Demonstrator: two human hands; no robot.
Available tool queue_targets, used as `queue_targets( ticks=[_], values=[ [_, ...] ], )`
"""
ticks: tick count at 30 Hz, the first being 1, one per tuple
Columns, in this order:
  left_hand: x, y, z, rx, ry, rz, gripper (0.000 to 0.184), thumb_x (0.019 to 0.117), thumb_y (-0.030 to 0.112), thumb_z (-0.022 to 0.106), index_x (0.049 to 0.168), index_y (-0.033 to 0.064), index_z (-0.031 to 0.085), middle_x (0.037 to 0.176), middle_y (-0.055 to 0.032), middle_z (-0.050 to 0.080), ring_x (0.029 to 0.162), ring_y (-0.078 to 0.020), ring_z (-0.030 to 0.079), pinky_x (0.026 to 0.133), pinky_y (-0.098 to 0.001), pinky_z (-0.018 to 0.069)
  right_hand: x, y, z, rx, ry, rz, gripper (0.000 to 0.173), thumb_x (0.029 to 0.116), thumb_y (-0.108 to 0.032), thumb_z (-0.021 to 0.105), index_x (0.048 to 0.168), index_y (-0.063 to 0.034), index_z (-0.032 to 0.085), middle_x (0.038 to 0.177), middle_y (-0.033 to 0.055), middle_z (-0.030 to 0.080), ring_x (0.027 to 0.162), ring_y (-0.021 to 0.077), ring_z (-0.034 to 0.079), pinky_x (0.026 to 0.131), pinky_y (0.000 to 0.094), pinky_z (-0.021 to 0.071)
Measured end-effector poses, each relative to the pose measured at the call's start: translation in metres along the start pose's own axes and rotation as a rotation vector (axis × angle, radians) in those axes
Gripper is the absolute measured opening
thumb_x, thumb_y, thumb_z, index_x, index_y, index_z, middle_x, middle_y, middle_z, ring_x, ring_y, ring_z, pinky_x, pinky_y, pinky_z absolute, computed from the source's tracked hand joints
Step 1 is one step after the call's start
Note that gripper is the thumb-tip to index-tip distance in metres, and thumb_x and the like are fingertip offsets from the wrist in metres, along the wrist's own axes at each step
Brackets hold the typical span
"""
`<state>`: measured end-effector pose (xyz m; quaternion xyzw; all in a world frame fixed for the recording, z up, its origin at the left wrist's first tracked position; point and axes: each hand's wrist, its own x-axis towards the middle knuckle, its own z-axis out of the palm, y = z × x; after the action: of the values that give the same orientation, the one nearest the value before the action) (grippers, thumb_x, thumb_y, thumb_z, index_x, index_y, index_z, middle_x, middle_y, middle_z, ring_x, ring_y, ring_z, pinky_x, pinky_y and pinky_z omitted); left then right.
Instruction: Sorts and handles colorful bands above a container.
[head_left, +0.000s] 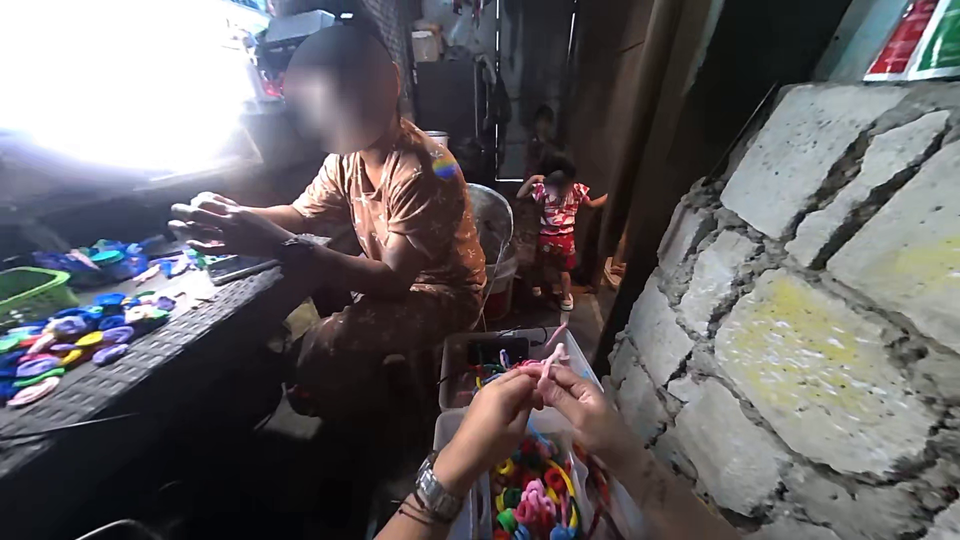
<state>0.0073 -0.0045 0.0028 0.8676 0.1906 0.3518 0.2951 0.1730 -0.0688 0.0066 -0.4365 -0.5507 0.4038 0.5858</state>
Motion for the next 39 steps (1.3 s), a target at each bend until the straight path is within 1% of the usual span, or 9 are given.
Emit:
queue_targets(
  ticks=[6,11,18,23,26,29,31,35,39],
  values=[
    [0.003,0.002,0.000,0.117,0.042,0.066,0.033,0.1048,0.018,0.047,0.085,0.0011,0.068,0.081,-0.0089,0.065,0.074,-0.0173,0.063,0.069,-0.0356,0.0541,0.001,-0.012,0.007,0.398,0.217,0.119,0.028,0.1064,-0.006,0.040,0.097,-0.0046,0.066,0.083,0.0010,0.069,0.073,0.0084,0.066,0.071,0.0248,0.0577],
    [0.001,-0.002,-0.003,0.129,0.023,0.030,0.039,0.1062,0.025,0.048,0.082,0.0027,0.069,0.076,-0.0066,0.063,0.069,-0.0155,0.060,0.066,-0.0341,0.0517,0.007,-0.015,-0.005,0.639,0.358,0.190,0.035,0.1115,-0.017,0.033,0.093,-0.0089,0.061,0.072,0.0010,0.065,0.060,0.0080,0.063,0.061,0.0231,0.0572],
    [0.000,-0.011,-0.010,0.071,0.057,-0.074,0.038,0.1058,0.024,0.049,0.084,0.0007,0.070,0.075,-0.0050,0.062,0.071,-0.0107,0.060,0.069,-0.0289,0.0512,0.016,-0.014,-0.014,0.826,0.493,0.133,0.048,0.1090,-0.021,0.029,0.067,-0.0181,0.053,0.057,-0.0056,0.055,0.051,0.0060,0.056,0.054,0.0211,0.0525],
    [0.003,-0.016,-0.017,0.145,0.197,-0.221,0.033,0.1041,0.027,0.054,0.087,0.0045,0.071,0.072,-0.0007,0.062,0.064,-0.0071,0.057,0.064,-0.0286,0.0496,0.016,-0.004,-0.023,0.292,0.545,-0.045,0.032,0.1090,-0.014,0.034,0.086,-0.0122,0.057,0.064,-0.0087,0.057,0.055,0.0012,0.055,0.058,0.0188,0.0516],
    [0.007,-0.015,-0.015,0.401,0.068,-0.292,0.028,0.1039,0.027,0.056,0.102,0.0083,0.076,0.088,-0.0109,0.070,0.084,-0.0272,0.069,0.078,-0.0501,0.0555,0.011,0.008,-0.019,-0.320,0.150,-0.037,0.025,0.1032,-0.014,0.050,0.099,0.0021,0.068,0.085,0.0040,0.065,0.073,0.0086,0.061,0.072,0.0276,0.0540],
    [0.010,-0.017,-0.015,0.531,-0.200,-0.560,0.029,0.1057,0.029,0.052,0.112,0.0132,0.076,0.113,-0.0147,0.071,0.108,-0.0344,0.068,0.092,-0.0583,0.0523,0.012,0.002,-0.011,-0.978,-0.290,0.175,0.041,0.0984,-0.037,0.065,0.126,-0.0064,0.066,0.123,0.0158,0.065,0.113,0.0295,0.064,0.097,0.0491,0.0515],
    [0.008,-0.018,-0.015,0.562,-0.278,-0.673,0.028,0.1055,0.027,0.051,0.118,0.0150,0.074,0.123,-0.0140,0.069,0.115,-0.0344,0.066,0.095,-0.0586,0.0514,0.011,0.002,-0.001,-1.175,-0.411,0.287,0.045,0.0966,-0.029,0.068,0.136,-0.0071,0.060,0.133,0.0190,0.058,0.124,0.0374,0.057,0.100,0.0557,0.0493],
    [0.009,-0.017,-0.018,0.515,-0.236,-0.702,0.030,0.1046,0.026,0.055,0.127,0.0121,0.070,0.127,-0.0159,0.066,0.118,-0.0345,0.064,0.099,-0.0574,0.0503,0.009,0.005,0.003,-1.223,-0.331,0.226,0.031,0.1035,-0.011,0.050,0.129,-0.0050,0.065,0.126,0.0192,0.063,0.114,0.0350,0.065,0.094,0.0510,0.0539],
    [0.012,-0.011,-0.022,0.448,-0.022,-0.637,0.028,0.1025,0.014,0.052,0.124,0.0084,0.069,0.122,-0.0166,0.066,0.113,-0.0330,0.065,0.096,-0.0539,0.0519,0.010,0.010,-0.006,-1.131,0.056,-0.037,0.027,0.1003,-0.009,0.052,0.117,-0.0004,0.072,0.114,0.0211,0.067,0.100,0.0341,0.070,0.085,0.0480,0.0581]
  ],
)
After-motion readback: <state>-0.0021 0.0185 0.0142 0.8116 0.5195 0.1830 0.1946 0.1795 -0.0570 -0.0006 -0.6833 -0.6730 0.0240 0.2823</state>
